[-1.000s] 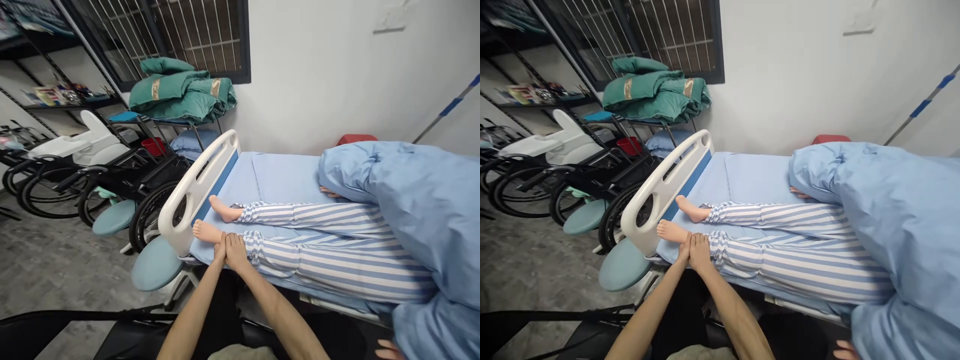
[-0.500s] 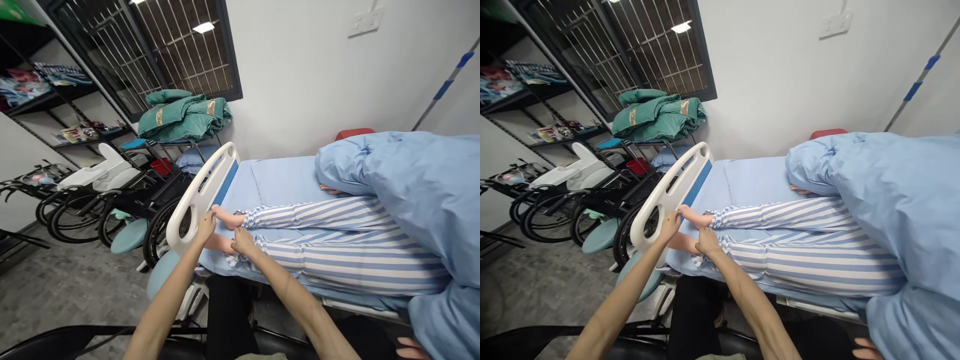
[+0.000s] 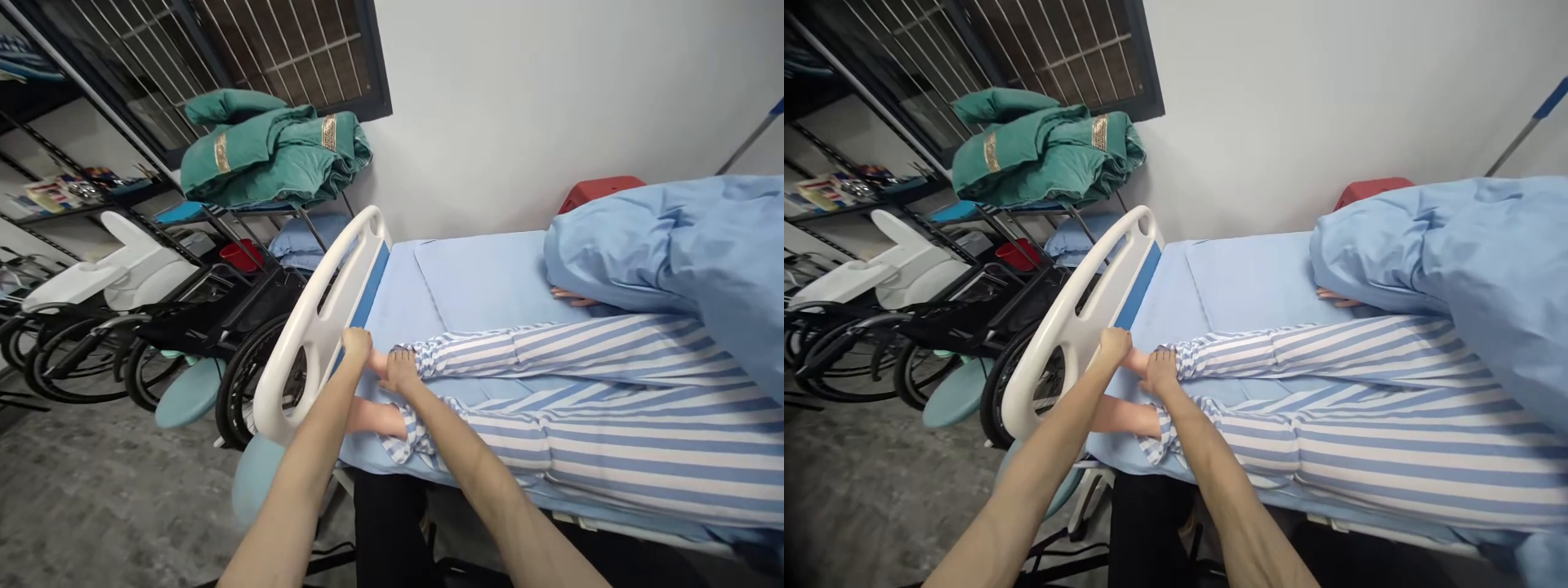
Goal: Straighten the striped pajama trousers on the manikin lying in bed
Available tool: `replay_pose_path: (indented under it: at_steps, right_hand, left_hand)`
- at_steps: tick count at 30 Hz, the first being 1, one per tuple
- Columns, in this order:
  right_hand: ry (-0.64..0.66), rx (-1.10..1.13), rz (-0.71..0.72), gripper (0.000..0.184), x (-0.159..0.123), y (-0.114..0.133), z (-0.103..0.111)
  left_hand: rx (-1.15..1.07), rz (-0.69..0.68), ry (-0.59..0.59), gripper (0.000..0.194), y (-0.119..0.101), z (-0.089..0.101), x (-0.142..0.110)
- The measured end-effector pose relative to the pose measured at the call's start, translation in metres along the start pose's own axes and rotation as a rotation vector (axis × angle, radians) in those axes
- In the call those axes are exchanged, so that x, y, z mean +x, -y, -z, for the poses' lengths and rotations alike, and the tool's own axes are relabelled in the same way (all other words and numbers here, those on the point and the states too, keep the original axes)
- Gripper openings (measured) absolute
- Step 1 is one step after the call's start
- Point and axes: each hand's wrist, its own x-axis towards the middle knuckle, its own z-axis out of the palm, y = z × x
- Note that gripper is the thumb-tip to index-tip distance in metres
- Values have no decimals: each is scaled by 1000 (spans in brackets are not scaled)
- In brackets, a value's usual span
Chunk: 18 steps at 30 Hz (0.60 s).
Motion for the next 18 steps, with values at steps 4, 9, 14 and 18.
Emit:
replay_pose_path:
  at_steps: [4, 9, 14, 18]
  right_hand:
    - [-46, 49, 15, 77, 4, -5, -12]
    - [-34, 46, 23, 82, 2, -9, -13]
    - [-1, 8, 69, 88, -4, -12, -9]
    - [14, 12, 113, 91, -8, -13, -2]
  left_hand:
    - [87, 59, 57, 46, -11, -7, 12]
    - [53, -3, -39, 40, -13, -3, -10]
    - [-92, -1, -136, 32, -14, 9, -53]
    - [-216, 47, -184, 23, -8, 24, -76]
